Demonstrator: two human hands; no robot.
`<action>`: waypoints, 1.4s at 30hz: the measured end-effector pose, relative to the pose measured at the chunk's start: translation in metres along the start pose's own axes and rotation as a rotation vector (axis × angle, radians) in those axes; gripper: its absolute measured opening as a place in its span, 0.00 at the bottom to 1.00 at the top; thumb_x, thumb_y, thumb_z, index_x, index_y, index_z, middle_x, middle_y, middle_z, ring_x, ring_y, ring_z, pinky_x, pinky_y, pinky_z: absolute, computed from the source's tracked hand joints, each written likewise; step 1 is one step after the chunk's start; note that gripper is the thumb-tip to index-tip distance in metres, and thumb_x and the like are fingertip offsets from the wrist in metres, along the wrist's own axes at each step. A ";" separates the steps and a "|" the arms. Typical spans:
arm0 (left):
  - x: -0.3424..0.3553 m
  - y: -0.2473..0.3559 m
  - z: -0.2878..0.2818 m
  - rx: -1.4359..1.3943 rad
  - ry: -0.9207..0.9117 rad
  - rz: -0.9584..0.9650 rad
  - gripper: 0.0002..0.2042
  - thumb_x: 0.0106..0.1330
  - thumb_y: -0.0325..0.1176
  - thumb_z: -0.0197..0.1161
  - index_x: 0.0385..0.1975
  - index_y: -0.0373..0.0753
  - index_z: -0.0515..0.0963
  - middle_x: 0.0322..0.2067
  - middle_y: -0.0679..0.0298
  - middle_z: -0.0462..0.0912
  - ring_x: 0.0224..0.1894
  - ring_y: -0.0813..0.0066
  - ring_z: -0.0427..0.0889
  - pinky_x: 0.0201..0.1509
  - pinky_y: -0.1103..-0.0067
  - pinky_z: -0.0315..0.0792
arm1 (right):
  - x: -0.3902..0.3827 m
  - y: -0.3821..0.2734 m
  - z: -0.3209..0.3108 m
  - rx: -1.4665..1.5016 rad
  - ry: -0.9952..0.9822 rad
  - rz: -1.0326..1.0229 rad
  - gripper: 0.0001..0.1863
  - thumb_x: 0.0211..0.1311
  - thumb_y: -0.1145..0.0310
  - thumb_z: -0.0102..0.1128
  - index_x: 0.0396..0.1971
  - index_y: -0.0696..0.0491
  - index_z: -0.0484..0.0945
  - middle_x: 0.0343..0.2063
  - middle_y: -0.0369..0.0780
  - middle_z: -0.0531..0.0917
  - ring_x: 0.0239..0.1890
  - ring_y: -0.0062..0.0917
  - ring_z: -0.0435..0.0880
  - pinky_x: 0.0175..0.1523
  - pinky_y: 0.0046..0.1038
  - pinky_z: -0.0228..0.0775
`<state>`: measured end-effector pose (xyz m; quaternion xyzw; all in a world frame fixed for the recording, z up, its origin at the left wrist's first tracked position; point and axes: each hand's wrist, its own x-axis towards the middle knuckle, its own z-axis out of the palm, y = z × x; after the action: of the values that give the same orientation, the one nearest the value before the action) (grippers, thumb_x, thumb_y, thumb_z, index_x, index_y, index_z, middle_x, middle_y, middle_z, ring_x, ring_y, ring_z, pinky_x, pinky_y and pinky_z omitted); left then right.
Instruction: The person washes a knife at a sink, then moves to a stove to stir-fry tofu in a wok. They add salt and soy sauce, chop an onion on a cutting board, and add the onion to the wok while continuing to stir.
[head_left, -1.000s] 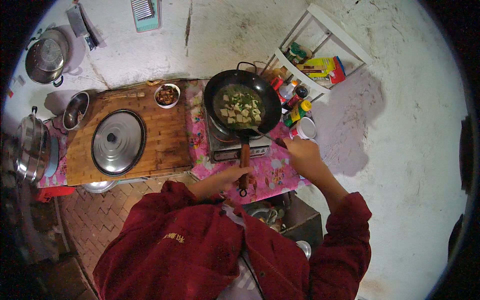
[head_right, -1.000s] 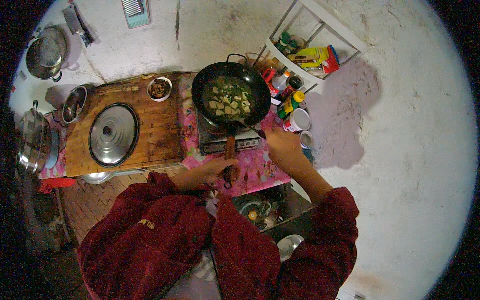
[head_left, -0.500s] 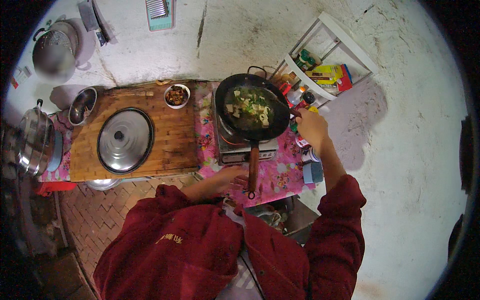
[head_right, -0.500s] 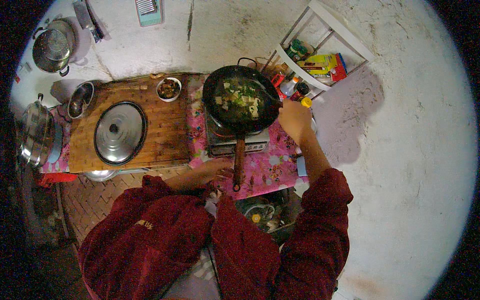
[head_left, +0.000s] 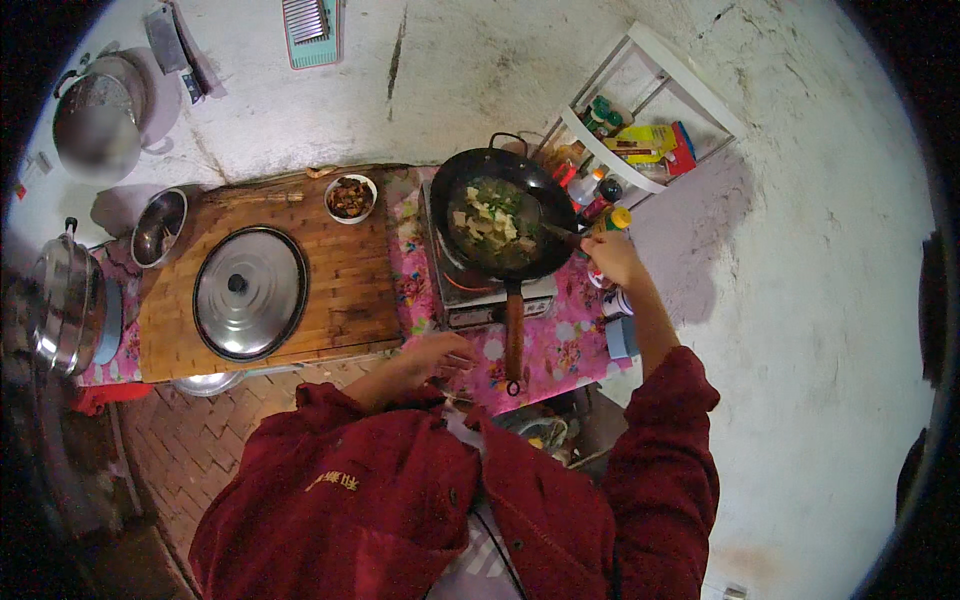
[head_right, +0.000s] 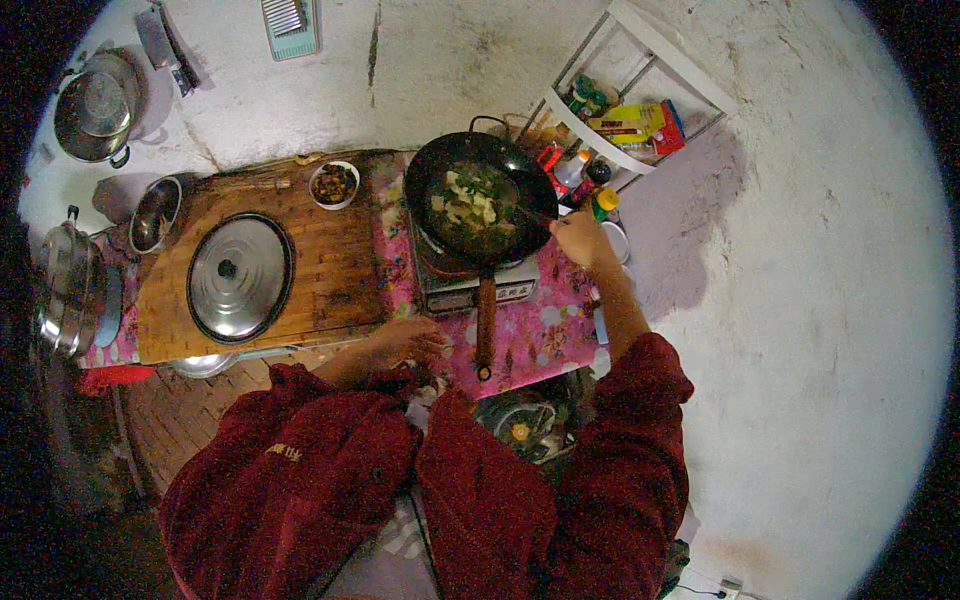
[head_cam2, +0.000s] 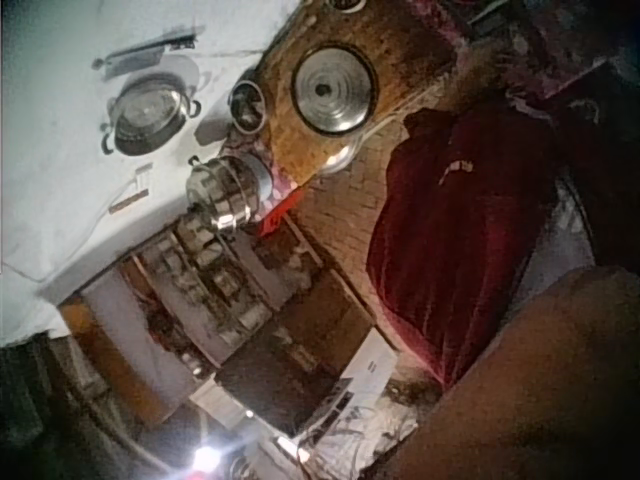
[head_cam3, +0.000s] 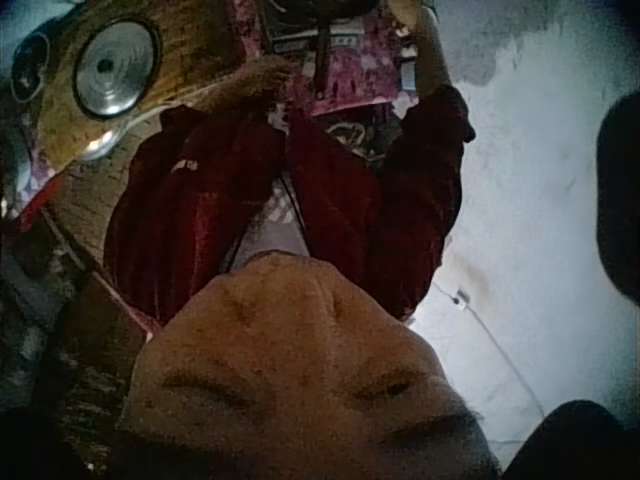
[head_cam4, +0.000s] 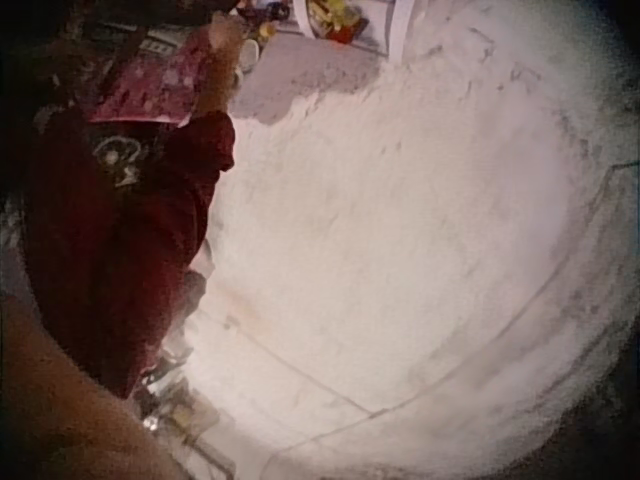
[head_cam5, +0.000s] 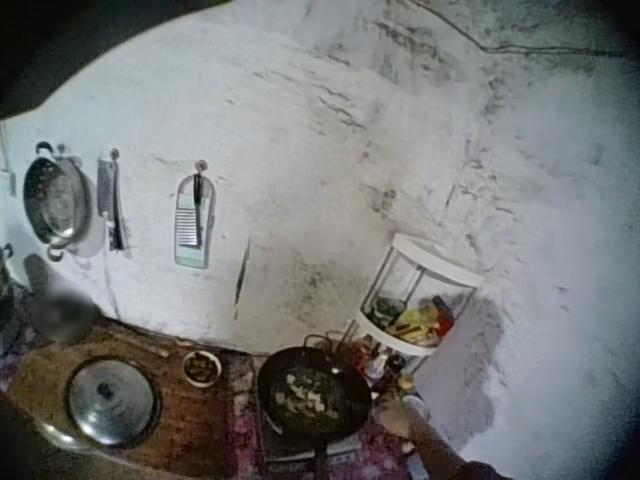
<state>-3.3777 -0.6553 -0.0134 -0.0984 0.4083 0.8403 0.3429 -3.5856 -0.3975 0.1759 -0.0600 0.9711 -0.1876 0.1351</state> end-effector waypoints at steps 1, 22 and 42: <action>-0.002 0.000 -0.007 -0.040 0.019 -0.010 0.12 0.65 0.41 0.57 0.42 0.41 0.73 0.39 0.62 0.79 0.42 0.70 0.79 0.45 0.76 0.72 | -0.003 0.006 -0.007 -0.038 0.034 -0.020 0.21 0.58 0.55 0.54 0.27 0.61 0.79 0.30 0.53 0.82 0.37 0.46 0.81 0.41 0.41 0.72; -0.078 0.013 -0.080 -0.122 0.250 0.059 0.09 0.67 0.37 0.55 0.39 0.39 0.74 0.37 0.61 0.79 0.39 0.69 0.78 0.46 0.74 0.72 | -0.058 -0.084 0.003 -0.474 0.314 -0.417 0.13 0.55 0.67 0.57 0.41 0.51 0.78 0.32 0.48 0.80 0.34 0.42 0.80 0.39 0.39 0.72; -0.104 0.012 -0.103 -0.110 0.257 0.067 0.10 0.66 0.38 0.56 0.42 0.41 0.71 0.37 0.63 0.77 0.38 0.72 0.77 0.44 0.77 0.72 | -0.015 -0.075 0.019 -0.810 0.602 -0.703 0.18 0.48 0.75 0.57 0.42 0.44 0.81 0.31 0.39 0.76 0.35 0.34 0.76 0.39 0.35 0.70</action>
<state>-3.3201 -0.7896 -0.0268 -0.2100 0.4051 0.8529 0.2537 -3.5607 -0.4704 0.1910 -0.3677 0.8827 0.1543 -0.2485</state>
